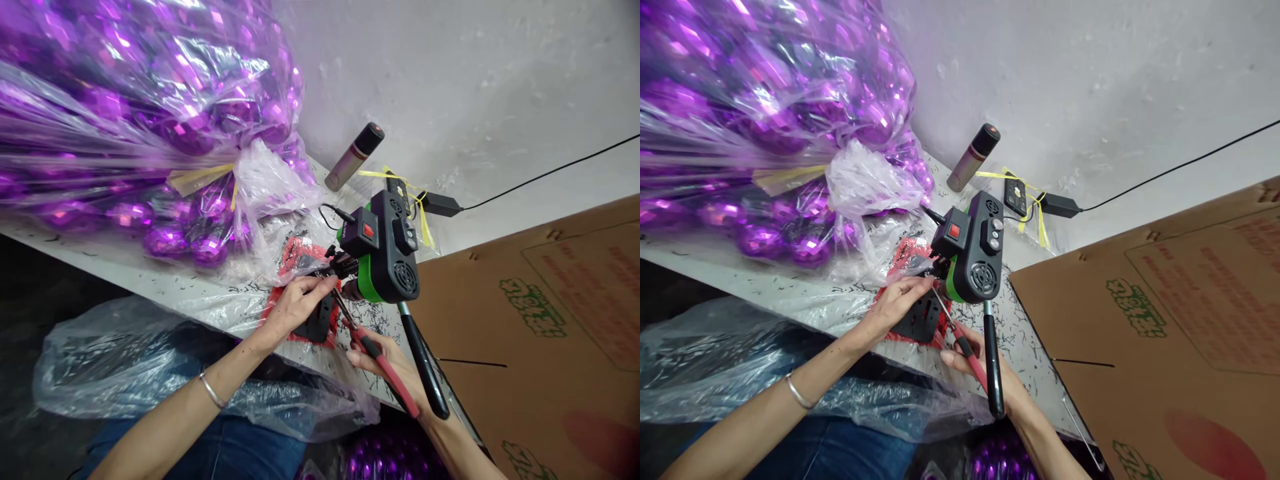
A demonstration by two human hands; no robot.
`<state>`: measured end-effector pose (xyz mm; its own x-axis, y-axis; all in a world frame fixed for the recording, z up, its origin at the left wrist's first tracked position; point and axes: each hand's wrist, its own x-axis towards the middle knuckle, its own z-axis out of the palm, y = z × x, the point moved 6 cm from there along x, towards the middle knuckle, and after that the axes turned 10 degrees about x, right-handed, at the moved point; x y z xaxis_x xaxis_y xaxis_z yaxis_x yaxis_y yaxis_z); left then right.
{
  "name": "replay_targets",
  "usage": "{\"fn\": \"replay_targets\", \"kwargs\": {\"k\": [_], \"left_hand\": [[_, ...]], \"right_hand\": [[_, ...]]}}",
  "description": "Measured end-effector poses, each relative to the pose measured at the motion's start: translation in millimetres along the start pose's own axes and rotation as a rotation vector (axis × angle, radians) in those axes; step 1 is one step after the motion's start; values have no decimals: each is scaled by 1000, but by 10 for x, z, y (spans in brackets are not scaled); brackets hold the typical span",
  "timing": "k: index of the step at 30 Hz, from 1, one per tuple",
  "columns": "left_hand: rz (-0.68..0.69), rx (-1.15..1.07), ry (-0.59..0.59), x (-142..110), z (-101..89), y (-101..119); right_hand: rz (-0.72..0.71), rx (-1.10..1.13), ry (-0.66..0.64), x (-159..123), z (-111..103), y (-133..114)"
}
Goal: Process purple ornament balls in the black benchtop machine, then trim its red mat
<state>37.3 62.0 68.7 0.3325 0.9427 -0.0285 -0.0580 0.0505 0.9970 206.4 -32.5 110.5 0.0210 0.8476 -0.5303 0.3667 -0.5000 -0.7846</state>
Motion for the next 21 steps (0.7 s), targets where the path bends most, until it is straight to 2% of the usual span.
{"fn": "replay_targets", "kwargs": {"k": [7,12,16,21], "left_hand": [[1,-2,14,-25,-27,28],[11,-26,18,-23,-29,-44],[10,-42,20,-10,-29,-64],[-4,-82,16,-8,-29,-25]], "right_hand": [[-74,-95,32,52,-30,66],[-84,-127,188,71,-77,208],[-135,-100,244,62,-88,298],[-240,-185,301,76,-146,415]]}}
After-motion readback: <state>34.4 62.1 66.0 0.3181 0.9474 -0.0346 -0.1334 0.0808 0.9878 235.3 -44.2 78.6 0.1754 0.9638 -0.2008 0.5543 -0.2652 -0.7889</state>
